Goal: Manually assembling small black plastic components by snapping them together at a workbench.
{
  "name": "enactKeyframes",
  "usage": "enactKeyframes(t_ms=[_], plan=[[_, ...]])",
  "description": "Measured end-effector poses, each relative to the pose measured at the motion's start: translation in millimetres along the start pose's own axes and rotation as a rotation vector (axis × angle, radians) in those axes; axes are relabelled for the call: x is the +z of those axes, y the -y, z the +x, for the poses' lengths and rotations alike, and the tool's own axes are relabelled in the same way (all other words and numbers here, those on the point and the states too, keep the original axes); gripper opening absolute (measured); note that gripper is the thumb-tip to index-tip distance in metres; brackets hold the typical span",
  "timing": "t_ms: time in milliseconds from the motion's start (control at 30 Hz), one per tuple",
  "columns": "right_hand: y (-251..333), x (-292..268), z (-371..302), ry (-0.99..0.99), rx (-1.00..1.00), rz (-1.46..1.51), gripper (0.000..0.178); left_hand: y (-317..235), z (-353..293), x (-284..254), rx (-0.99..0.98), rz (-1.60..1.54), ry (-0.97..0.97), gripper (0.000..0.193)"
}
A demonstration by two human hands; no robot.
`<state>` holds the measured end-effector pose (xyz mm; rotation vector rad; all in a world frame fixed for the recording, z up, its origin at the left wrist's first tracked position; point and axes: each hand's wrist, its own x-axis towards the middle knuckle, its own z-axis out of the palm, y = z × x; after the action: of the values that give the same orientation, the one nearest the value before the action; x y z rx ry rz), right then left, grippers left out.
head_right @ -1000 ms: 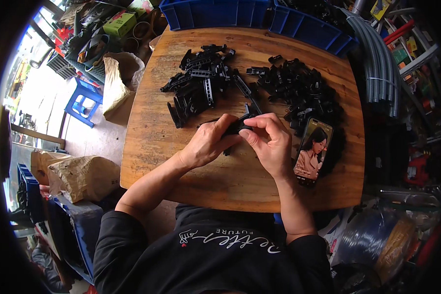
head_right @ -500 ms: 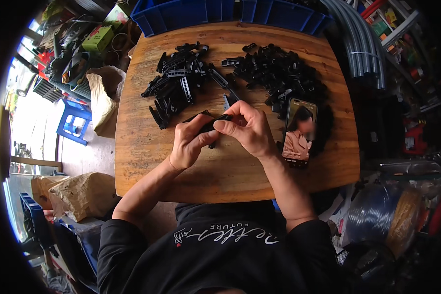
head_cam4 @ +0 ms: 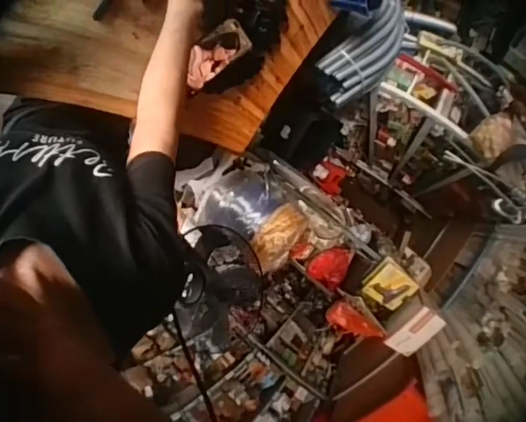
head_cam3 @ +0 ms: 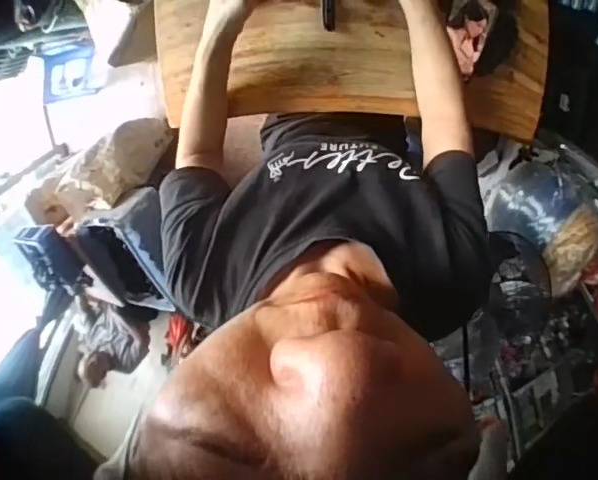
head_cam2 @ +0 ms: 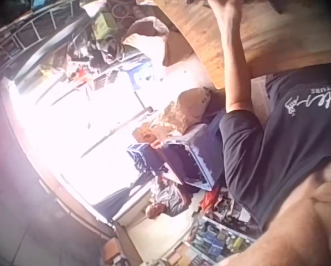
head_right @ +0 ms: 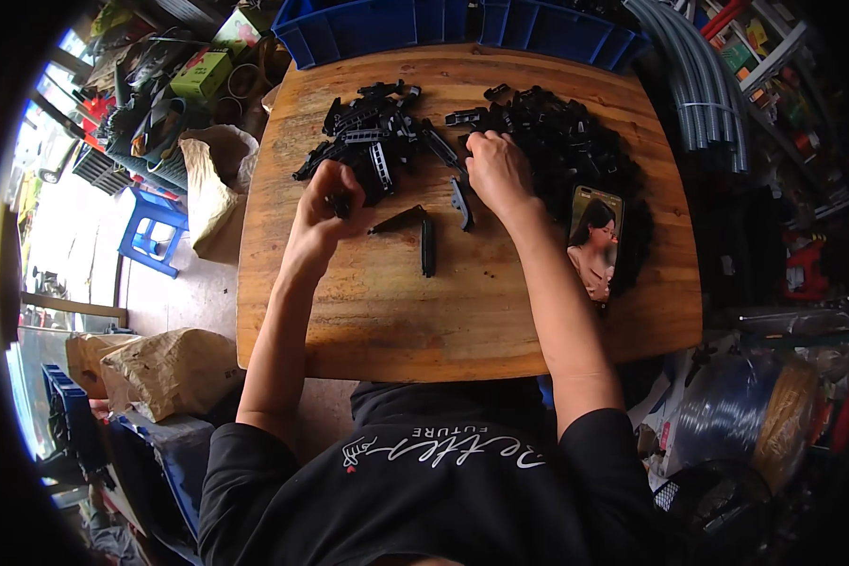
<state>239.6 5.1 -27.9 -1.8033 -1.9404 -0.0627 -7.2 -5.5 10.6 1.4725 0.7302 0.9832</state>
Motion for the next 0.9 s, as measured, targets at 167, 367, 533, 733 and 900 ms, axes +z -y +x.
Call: enactKeyframes(t_ms=[167, 367, 533, 733, 900], plan=[[9.2, -10.7, -8.5, -0.110, 0.041, -0.032, 0.014, 18.5, -2.4, 19.0, 0.390, 0.963, 0.010, 0.040], [52.6, -50.1, -42.7, -0.083, -0.012, 0.596, 0.009, 35.1, 2.3, 20.9, 0.304, 0.975, 0.035, 0.045], [51.4, -50.5, -72.6, 0.280, 0.160, 1.142, 0.019, 21.6, 5.7, 16.4, -0.182, -0.101, 0.008, 0.062], [64.9, -35.2, -78.3, 0.211, 0.259, 1.149, 0.023, 13.3, -2.1, 29.8, -0.222, -0.452, -0.066, 0.018], [57.6, -38.5, -73.5, 0.140, 0.352, 1.225, 0.022, 23.5, -7.7, 30.6, -0.113, -0.048, 0.035, 0.021]])
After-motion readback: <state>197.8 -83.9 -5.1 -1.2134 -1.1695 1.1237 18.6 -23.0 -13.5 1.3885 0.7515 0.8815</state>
